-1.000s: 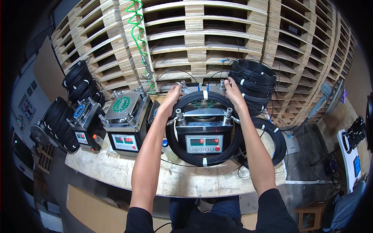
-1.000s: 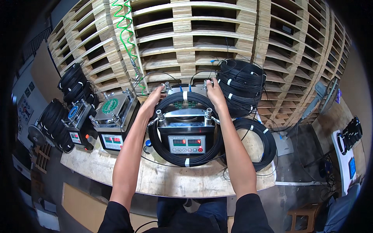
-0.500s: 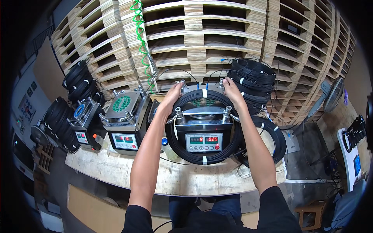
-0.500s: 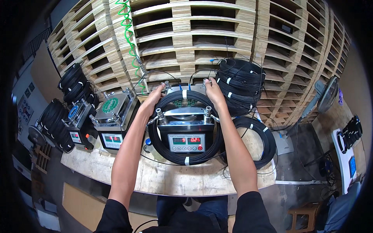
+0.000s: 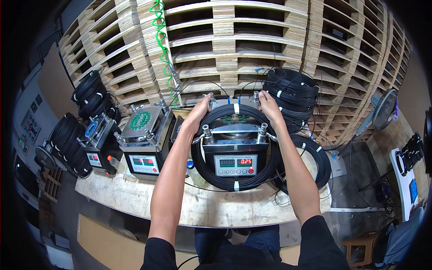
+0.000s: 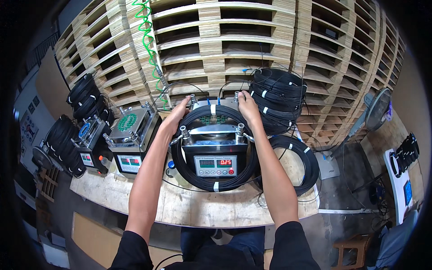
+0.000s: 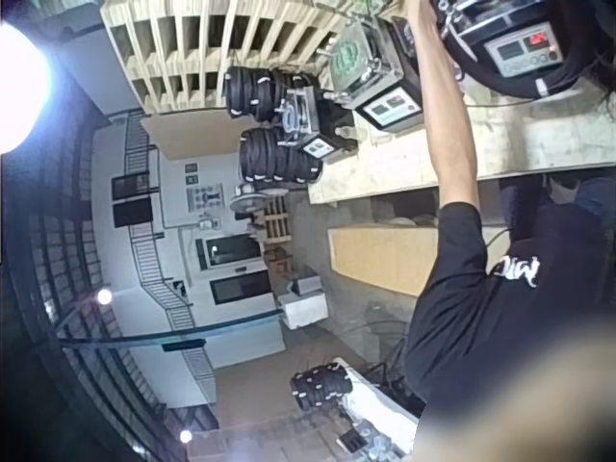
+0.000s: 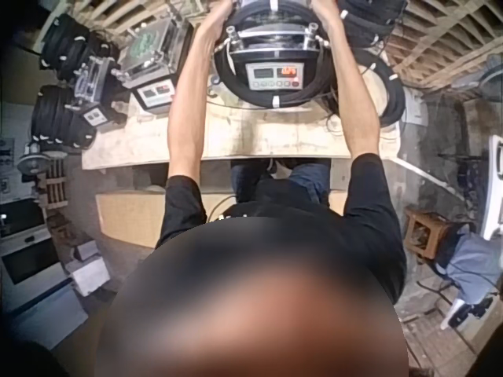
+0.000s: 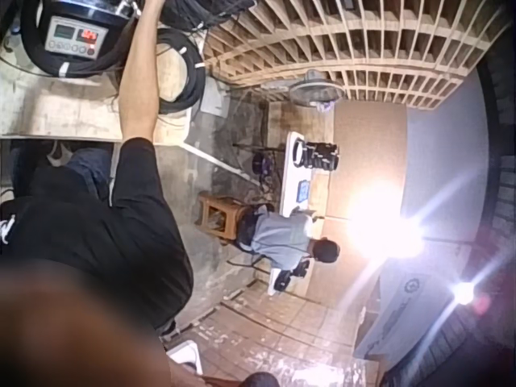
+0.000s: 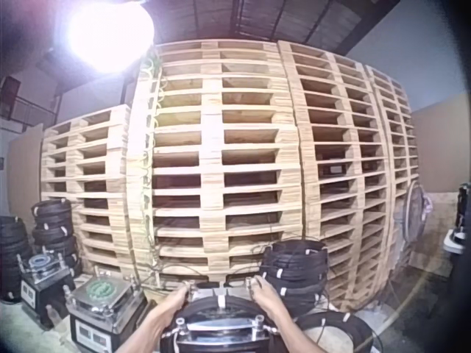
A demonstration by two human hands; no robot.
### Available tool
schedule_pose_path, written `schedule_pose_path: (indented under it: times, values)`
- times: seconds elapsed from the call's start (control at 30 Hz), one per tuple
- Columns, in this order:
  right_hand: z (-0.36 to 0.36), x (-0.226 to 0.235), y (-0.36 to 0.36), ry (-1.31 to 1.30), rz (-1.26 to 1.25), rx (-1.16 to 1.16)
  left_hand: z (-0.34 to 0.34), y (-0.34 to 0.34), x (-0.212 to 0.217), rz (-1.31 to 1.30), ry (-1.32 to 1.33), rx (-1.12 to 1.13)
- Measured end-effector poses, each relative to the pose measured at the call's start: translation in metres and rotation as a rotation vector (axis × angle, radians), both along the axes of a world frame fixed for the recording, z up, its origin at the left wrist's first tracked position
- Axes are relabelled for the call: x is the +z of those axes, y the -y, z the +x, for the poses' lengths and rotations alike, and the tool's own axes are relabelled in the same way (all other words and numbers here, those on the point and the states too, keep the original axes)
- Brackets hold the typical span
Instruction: Operating a series of polishing machines to finish fiber optic connector ends.
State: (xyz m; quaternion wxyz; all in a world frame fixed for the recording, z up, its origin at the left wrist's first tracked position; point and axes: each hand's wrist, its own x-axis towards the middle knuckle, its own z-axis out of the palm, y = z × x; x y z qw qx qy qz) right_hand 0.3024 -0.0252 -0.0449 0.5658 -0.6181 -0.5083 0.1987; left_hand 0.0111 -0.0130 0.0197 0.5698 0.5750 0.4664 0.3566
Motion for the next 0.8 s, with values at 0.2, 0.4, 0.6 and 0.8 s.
schedule_pose_path:
  times: [0.2, 0.4, 0.6, 0.8]
  values:
    - [-0.024, 0.020, 0.021, -0.089, -0.029, 0.081, -0.007, -0.001, -0.007, 0.074, 0.003, 0.023]
    - [-0.024, 0.040, 0.038, -0.204, -0.066, 0.096, 0.000, 0.000, -0.006, 0.073, 0.043, 0.045]
    - [-0.043, 0.054, 0.052, -0.303, 0.017, 0.052, -0.010, -0.024, -0.020, 0.039, 0.017, 0.050]
    - [-0.040, 0.056, 0.055, -0.267, -0.061, -0.001, -0.005, -0.007, -0.009, -0.001, 0.078, 0.040]
